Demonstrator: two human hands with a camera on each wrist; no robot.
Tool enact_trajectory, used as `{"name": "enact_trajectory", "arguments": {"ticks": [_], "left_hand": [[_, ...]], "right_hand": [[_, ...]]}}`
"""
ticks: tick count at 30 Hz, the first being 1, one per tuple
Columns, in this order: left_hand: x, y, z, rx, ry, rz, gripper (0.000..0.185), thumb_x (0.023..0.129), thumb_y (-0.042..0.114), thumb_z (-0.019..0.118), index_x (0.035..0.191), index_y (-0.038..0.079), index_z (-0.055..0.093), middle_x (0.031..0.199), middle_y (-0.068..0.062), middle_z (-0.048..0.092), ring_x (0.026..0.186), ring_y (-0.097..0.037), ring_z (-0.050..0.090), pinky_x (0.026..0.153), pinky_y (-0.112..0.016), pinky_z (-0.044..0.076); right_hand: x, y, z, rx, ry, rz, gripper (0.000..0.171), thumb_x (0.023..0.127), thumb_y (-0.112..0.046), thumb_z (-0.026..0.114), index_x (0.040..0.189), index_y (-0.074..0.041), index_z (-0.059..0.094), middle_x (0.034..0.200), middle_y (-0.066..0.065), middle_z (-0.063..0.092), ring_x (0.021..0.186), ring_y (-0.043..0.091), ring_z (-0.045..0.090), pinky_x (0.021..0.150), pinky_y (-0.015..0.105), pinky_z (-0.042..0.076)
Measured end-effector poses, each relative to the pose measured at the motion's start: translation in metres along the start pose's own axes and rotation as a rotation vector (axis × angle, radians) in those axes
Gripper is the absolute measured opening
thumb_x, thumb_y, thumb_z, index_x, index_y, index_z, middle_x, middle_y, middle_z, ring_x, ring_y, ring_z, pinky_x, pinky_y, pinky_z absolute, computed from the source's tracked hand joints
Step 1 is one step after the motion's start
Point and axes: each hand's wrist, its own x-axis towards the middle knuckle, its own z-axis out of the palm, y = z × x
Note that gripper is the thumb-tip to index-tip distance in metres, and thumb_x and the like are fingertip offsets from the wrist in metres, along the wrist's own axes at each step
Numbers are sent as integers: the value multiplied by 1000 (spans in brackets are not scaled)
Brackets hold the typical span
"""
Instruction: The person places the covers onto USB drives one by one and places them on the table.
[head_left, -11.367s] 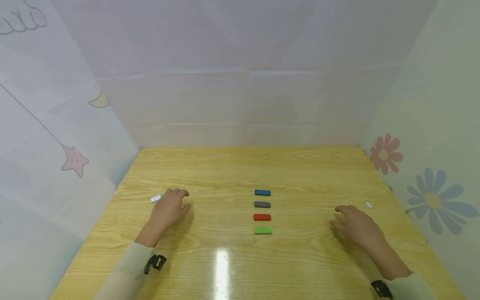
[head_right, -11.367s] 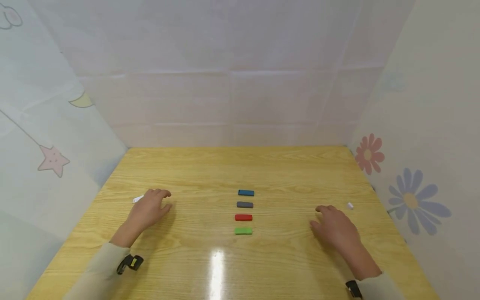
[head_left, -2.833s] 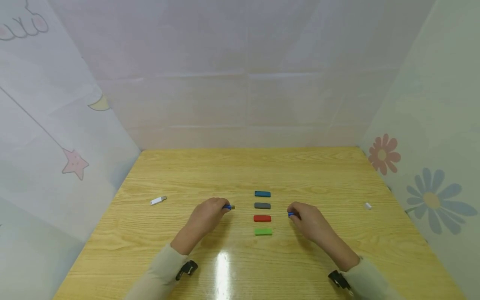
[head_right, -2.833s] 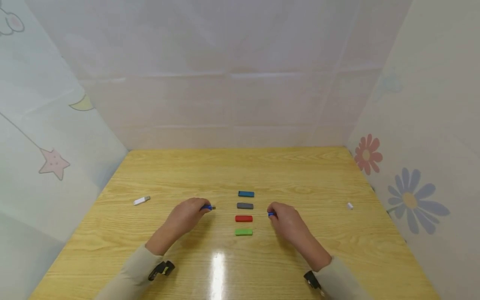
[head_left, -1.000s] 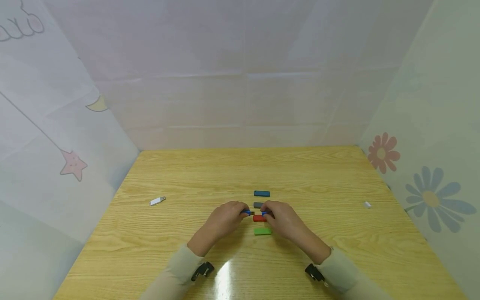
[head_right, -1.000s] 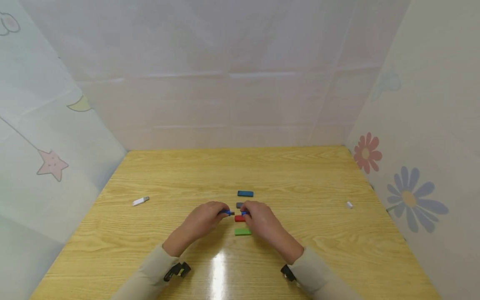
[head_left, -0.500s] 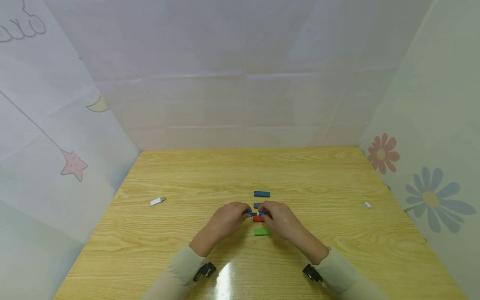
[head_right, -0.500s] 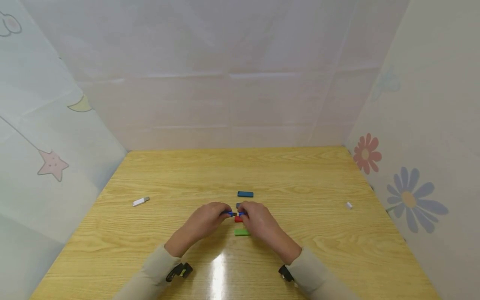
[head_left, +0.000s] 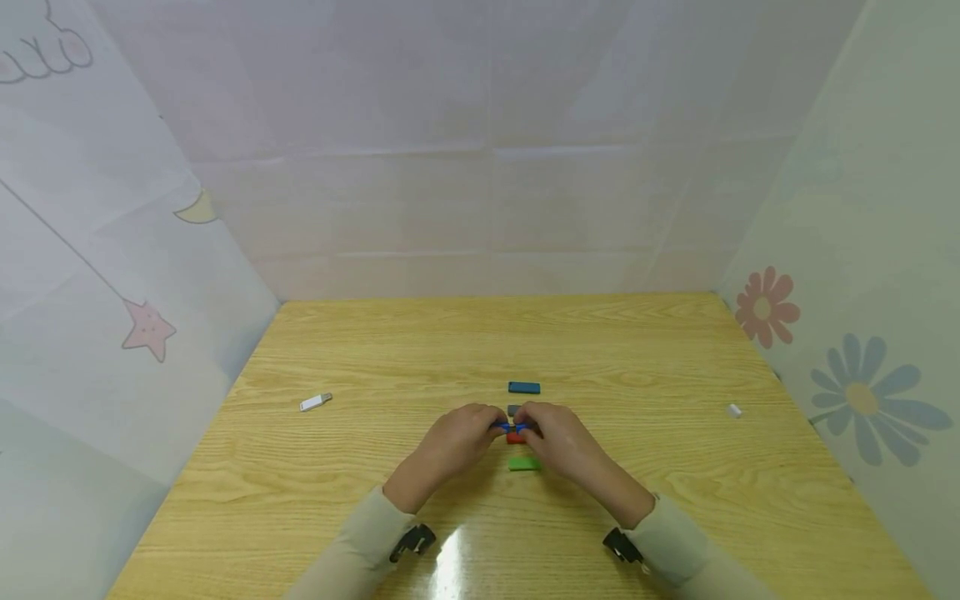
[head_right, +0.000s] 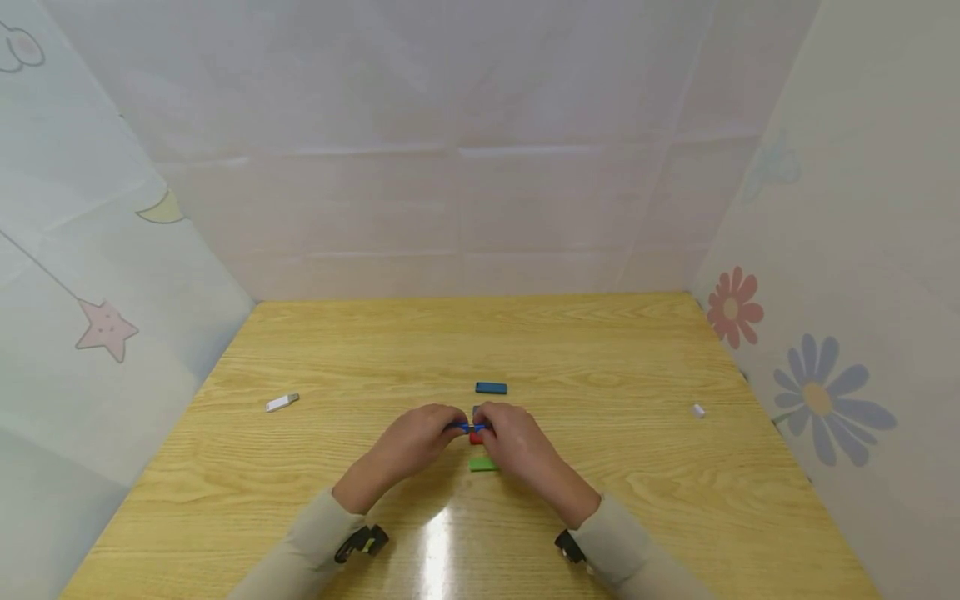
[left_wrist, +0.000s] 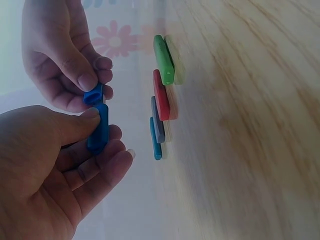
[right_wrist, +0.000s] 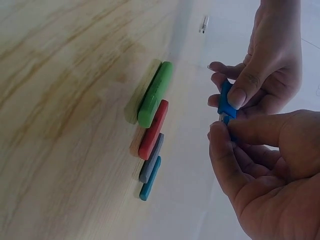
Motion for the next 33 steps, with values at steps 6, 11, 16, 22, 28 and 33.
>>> {"name": "enact_trajectory", "arguments": {"ticks": [6,11,16,22,28,33], "left_hand": [[1,1,1,12,18,20,15,102,21,63,112,12,70,104,0,73,98,-16,69,79,-28,58],[0,0,0,18,27,22,14,102,21,63,111,12,69,104,0,73,96,-16,69,78,-27,58],[0,0,-1,8,23,18,15,103,22,62,111,12,69,105,0,73,98,-16,69,80,-28,58],[0,0,-1,3,13,19,16,103,22,61,112,12,69,105,0,72,98,-15,69,80,-27,58],[1,2,-2,-13,-5,14,16,104,21,60,114,12,68,106,0,72,96,-14,69,77,-24,57],[3,2,-1,-30,-2,21,18,104,21,58,114,10,68,106,-1,72,96,-14,70,77,-23,57]], "right_hand": [[0,0,0,-3,3,5,8,93,-3,71,95,-11,71,92,3,71,81,13,64,70,32,55],[0,0,-1,-4,15,23,9,92,-2,72,99,-9,72,98,4,72,90,20,69,77,37,58],[0,0,-2,-18,19,17,9,92,-1,72,99,-7,73,100,5,73,93,22,70,80,39,58],[1,1,0,-20,20,16,9,92,-1,72,97,-8,74,98,4,73,91,21,70,78,38,58],[3,0,0,-18,13,3,9,93,-2,71,97,-9,74,97,4,73,86,17,68,73,34,56],[3,0,0,-13,35,-18,9,93,-2,70,97,-10,72,92,3,71,79,12,64,66,28,53]]}}
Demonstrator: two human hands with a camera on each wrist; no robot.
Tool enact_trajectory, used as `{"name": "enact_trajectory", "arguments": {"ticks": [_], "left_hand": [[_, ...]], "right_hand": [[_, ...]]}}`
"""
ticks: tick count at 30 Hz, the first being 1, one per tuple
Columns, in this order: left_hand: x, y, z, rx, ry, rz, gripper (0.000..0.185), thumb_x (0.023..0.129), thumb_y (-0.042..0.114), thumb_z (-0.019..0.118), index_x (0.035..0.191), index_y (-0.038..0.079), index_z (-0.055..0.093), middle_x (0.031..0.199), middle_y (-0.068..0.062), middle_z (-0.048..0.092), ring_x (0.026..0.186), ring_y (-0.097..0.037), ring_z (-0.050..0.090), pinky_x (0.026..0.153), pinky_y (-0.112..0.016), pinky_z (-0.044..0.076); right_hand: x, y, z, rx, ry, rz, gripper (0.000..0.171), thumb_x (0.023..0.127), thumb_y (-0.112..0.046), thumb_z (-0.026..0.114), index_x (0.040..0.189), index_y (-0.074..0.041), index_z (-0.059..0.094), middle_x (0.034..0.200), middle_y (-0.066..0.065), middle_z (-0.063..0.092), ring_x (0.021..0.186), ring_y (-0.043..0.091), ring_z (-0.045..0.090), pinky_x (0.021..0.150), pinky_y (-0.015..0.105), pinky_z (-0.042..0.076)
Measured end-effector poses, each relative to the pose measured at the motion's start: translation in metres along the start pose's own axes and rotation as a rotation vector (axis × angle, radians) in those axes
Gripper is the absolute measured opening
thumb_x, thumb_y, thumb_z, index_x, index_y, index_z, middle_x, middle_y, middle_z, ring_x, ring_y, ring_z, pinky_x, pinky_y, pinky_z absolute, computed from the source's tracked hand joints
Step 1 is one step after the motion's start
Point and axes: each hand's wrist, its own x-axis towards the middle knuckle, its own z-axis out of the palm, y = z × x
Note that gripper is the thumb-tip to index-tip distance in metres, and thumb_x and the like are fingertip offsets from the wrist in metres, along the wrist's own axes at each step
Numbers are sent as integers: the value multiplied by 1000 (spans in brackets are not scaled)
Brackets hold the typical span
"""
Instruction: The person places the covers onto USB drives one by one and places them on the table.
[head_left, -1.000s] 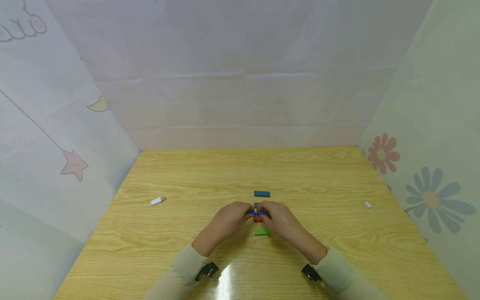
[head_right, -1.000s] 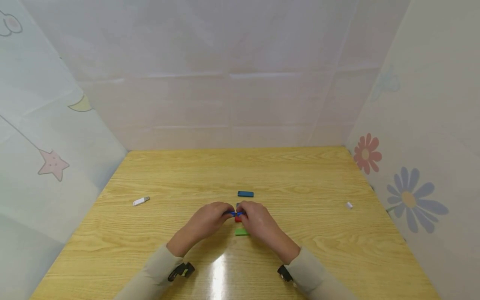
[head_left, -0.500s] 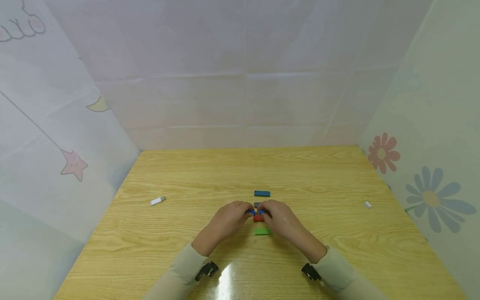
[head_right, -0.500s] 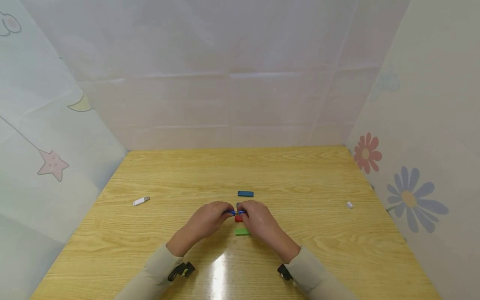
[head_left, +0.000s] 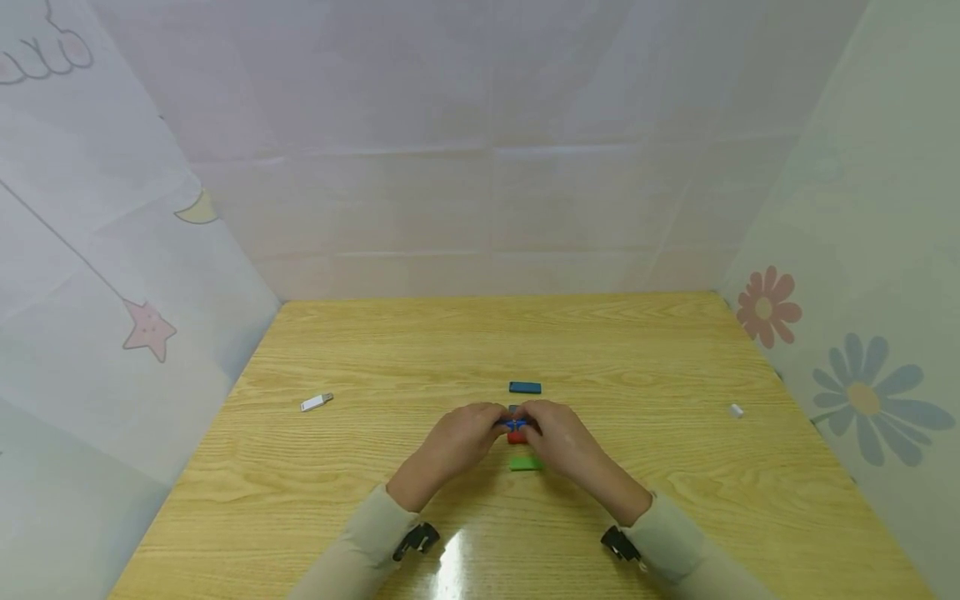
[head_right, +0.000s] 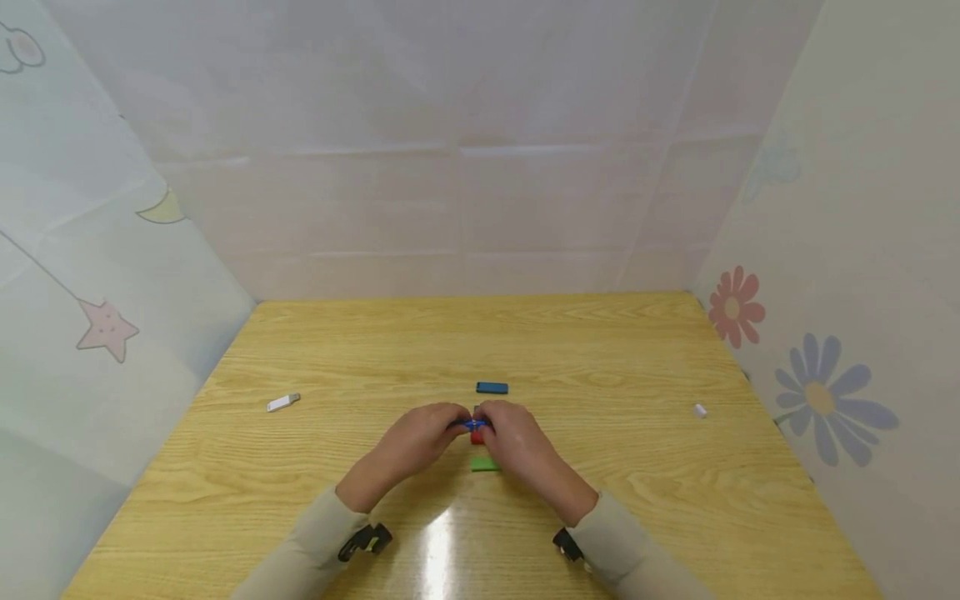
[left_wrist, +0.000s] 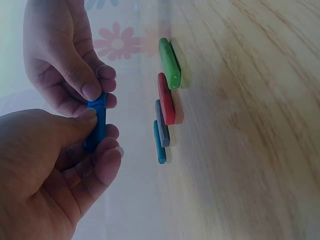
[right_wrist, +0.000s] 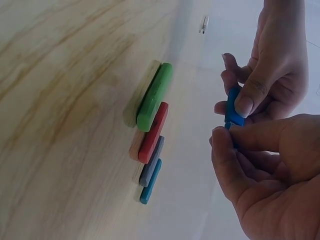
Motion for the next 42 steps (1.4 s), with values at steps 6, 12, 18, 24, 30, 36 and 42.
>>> {"name": "enact_trajectory", "arguments": {"ticks": [6,12,18,24,30,36,42], "left_hand": [[3,0,1,-29,25,21,16,104,17,58,113,6,67,105,-4,73,96,-15,70,78,-21,57],[6,3,1,1,71,51,14,102,14,61,108,4,68,100,-7,74,91,-17,72,75,-20,57],[8,3,1,-13,58,20,13,102,15,61,107,6,69,97,-5,74,88,-15,71,72,-21,56],[4,0,1,-40,-3,-16,15,101,20,65,111,8,66,103,-3,73,92,-14,70,75,-23,56],[1,-1,-1,63,42,31,13,100,22,67,104,10,65,88,-1,69,76,-12,65,59,-21,52],[-3,-7,-3,172,31,-21,20,98,33,70,107,16,73,96,4,71,84,-11,60,62,-19,52],[-11,-19,-3,223,38,-37,23,96,35,72,108,16,76,100,5,67,87,-11,54,69,-20,53]], "right_hand": [[0,-1,1,46,38,32,10,93,1,69,98,-8,68,87,2,70,66,6,55,57,23,47],[1,-4,2,64,92,51,13,91,4,70,95,-7,65,85,3,71,68,9,63,58,24,50],[2,-8,3,81,113,75,12,91,3,71,96,-7,66,86,4,72,70,12,66,60,25,54],[3,-8,4,107,90,101,12,91,0,72,98,-7,66,87,4,72,73,13,67,61,26,55],[6,-8,4,189,10,141,11,93,-3,72,102,-7,67,90,2,73,80,14,71,66,27,58],[1,-1,0,118,-10,157,12,95,-9,71,107,-7,68,98,3,74,91,19,72,78,35,60],[-5,12,-10,93,3,178,16,96,-12,70,111,-7,68,101,2,74,93,19,70,83,38,59]]}}
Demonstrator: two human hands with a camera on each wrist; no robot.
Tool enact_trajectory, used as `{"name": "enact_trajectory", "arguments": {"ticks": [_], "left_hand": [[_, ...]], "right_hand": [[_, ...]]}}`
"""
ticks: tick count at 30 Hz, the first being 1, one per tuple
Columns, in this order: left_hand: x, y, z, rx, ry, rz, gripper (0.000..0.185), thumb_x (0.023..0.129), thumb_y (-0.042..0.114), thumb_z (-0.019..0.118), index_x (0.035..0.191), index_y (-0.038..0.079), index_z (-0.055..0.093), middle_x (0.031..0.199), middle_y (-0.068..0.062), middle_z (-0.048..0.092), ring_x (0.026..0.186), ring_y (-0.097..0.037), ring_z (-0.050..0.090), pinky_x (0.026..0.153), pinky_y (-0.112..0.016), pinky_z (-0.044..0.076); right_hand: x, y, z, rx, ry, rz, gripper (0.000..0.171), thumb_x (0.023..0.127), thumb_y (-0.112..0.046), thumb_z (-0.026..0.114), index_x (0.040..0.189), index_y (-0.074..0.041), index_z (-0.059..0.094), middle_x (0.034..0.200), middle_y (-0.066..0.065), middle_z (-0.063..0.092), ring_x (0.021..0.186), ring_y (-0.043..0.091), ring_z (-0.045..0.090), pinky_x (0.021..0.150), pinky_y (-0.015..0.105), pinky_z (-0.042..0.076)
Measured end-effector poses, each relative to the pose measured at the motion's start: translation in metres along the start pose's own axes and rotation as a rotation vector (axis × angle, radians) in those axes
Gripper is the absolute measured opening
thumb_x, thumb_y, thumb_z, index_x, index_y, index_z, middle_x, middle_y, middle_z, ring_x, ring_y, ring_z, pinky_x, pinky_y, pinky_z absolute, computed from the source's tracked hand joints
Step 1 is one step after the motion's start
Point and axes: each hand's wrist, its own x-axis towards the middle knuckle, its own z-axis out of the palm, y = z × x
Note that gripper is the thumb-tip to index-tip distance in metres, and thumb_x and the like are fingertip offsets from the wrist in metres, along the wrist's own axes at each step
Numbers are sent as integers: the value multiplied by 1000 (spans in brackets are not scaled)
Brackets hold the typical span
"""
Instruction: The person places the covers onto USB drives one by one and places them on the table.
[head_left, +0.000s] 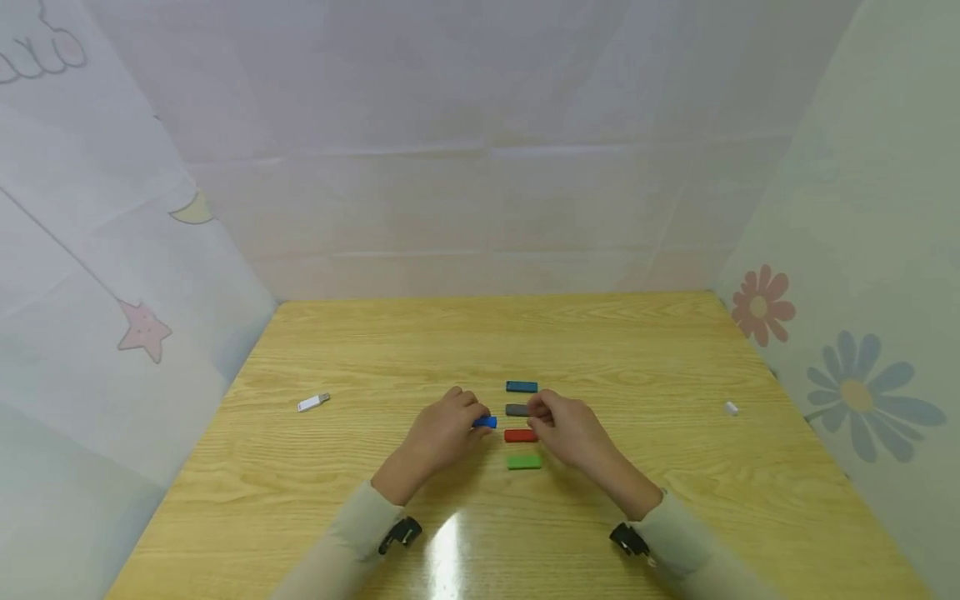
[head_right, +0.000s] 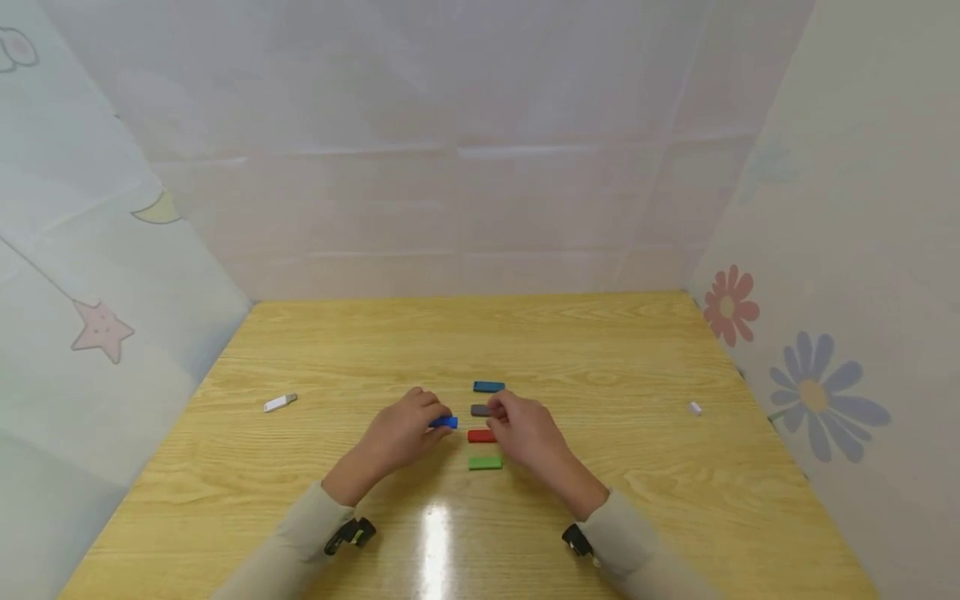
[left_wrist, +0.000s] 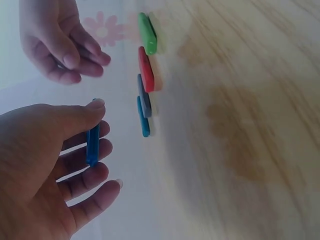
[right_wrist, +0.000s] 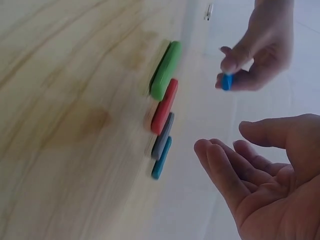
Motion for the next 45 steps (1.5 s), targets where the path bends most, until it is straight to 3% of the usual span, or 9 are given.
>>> {"name": "enact_trajectory", "arguments": {"ticks": [19,30,35,39,45], "left_hand": [[-6,-20,12,9,-102,-35,16,91,33,77,99,19,77,97,7,71,84,-13,57,74,-30,53],[-12,-19,11,-74,-168,-78,14,90,31,78,95,18,76,92,8,65,86,-11,61,73,-26,55],[-13,-19,10,-103,-188,-107,15,90,31,78,97,19,77,92,8,64,85,-10,62,72,-27,55],[-13,-20,11,-97,-198,-109,16,89,32,79,99,20,77,93,9,65,89,-12,62,74,-29,56],[-9,-21,12,-85,-206,-108,18,89,35,79,100,21,77,94,9,65,91,-13,62,75,-30,56]], "right_hand": [[-19,60,-51,-56,32,57,29,101,-17,61,124,2,63,111,15,72,102,33,69,86,50,57],[-26,110,-94,-143,53,129,38,103,-21,57,129,7,58,115,24,69,104,42,66,84,55,54],[-26,127,-105,-167,35,174,42,103,-22,56,132,8,55,124,29,64,110,46,62,84,57,53],[-26,141,-115,-204,24,211,44,104,-23,54,134,10,52,131,33,58,115,51,57,85,60,51],[-25,158,-130,-259,23,253,46,103,-23,54,133,12,51,132,35,55,111,52,57,83,61,49]]}}
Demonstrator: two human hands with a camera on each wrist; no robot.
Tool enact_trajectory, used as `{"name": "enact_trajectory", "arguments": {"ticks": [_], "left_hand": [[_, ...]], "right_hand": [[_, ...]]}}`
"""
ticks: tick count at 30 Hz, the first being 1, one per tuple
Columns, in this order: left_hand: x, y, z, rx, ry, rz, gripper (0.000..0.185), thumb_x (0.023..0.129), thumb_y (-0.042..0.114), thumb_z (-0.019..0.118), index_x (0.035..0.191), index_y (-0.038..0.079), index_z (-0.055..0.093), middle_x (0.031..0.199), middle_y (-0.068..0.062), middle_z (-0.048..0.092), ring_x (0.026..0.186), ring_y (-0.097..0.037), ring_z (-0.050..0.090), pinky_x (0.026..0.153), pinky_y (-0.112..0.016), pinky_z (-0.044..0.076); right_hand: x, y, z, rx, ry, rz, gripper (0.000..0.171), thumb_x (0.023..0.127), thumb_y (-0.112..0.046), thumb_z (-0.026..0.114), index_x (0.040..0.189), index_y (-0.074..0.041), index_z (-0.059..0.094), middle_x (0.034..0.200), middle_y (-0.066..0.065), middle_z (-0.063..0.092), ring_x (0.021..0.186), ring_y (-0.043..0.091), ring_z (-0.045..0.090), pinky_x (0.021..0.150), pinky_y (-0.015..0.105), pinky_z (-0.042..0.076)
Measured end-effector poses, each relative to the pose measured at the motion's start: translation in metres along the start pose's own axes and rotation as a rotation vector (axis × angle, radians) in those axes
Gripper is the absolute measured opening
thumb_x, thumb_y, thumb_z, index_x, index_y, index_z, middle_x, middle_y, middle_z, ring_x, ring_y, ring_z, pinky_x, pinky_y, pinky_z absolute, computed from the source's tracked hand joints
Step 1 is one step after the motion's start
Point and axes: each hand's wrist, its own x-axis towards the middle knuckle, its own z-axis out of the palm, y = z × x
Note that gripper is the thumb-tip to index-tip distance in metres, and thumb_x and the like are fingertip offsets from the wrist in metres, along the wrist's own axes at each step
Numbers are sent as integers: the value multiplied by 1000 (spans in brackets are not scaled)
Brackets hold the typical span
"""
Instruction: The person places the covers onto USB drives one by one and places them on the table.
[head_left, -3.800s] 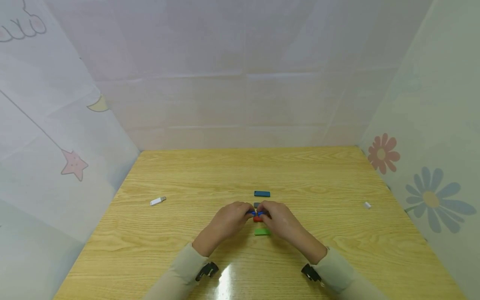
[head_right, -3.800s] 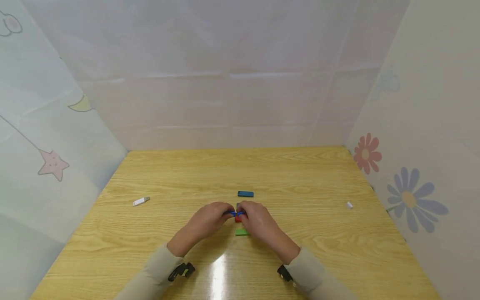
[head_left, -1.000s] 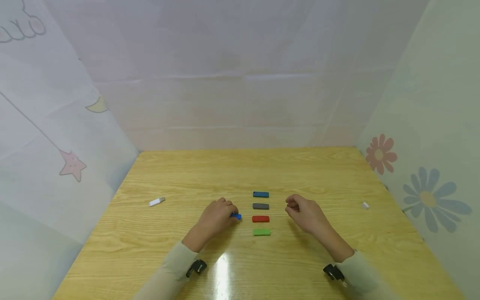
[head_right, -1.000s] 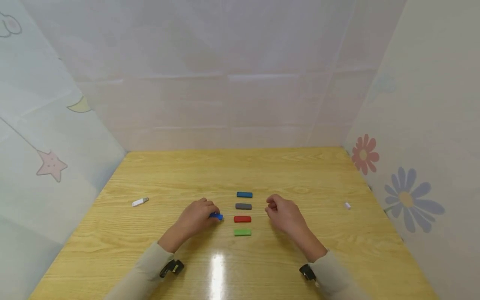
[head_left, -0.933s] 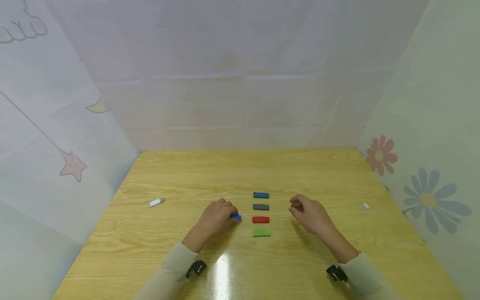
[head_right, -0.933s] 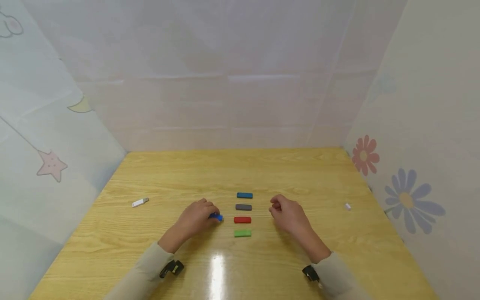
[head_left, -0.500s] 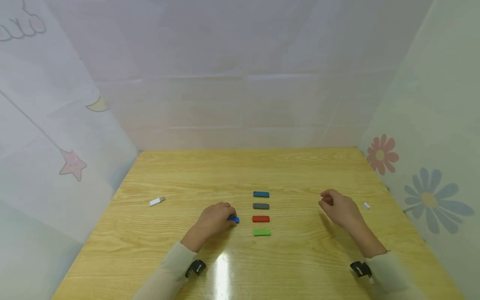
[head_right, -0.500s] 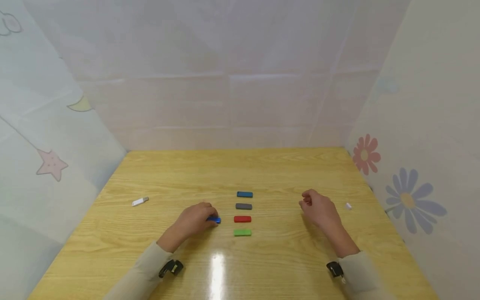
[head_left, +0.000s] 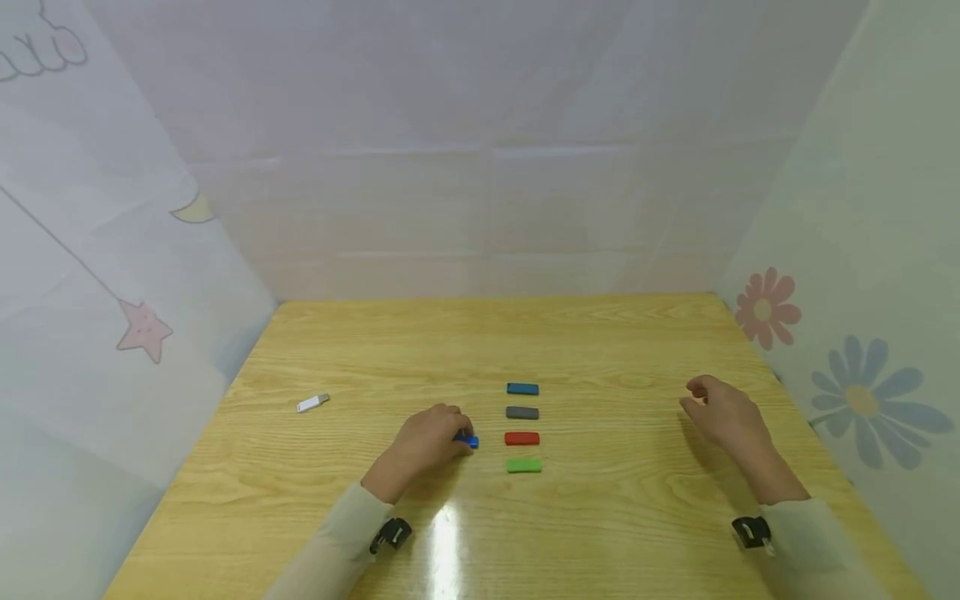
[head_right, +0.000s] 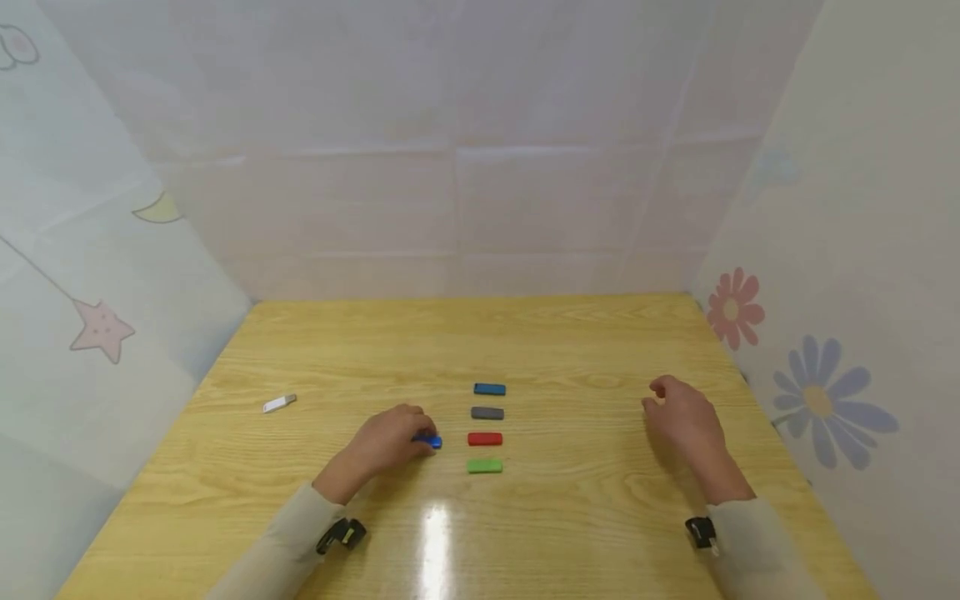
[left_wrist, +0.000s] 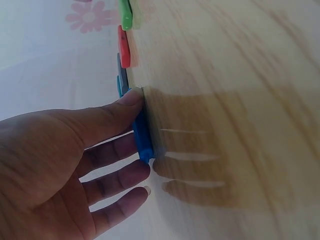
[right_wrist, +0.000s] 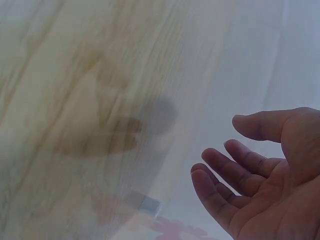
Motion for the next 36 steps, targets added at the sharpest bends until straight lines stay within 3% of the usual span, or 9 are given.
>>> {"name": "enact_trajectory", "arguments": {"ticks": [8,14,26,36], "left_hand": [[1,-3,0,6,-3,-4,24,90,39,77,106,21,76,99,8,68,95,-14,64,76,-30,56],[-4,-16,-8,57,51,-62,30,96,41,70,114,17,74,111,1,69,102,-20,63,79,-35,57],[-29,-83,-38,65,191,-243,34,97,28,71,123,6,68,121,-12,66,114,-33,59,91,-48,55],[-47,-127,-47,54,177,-344,37,99,27,68,128,3,65,129,-19,62,121,-41,54,95,-57,50]], "right_hand": [[5,20,-6,-21,-9,20,49,102,-24,54,133,14,51,134,39,51,112,58,52,84,64,48],[8,33,-8,-70,5,17,50,101,-23,56,132,14,51,130,43,50,109,63,49,85,67,46],[10,47,-15,-109,-9,40,51,99,-22,55,133,15,49,129,48,41,115,70,31,93,75,36],[9,54,-21,-126,-37,47,53,98,-23,56,133,16,48,127,47,42,112,69,37,91,73,39]]}}
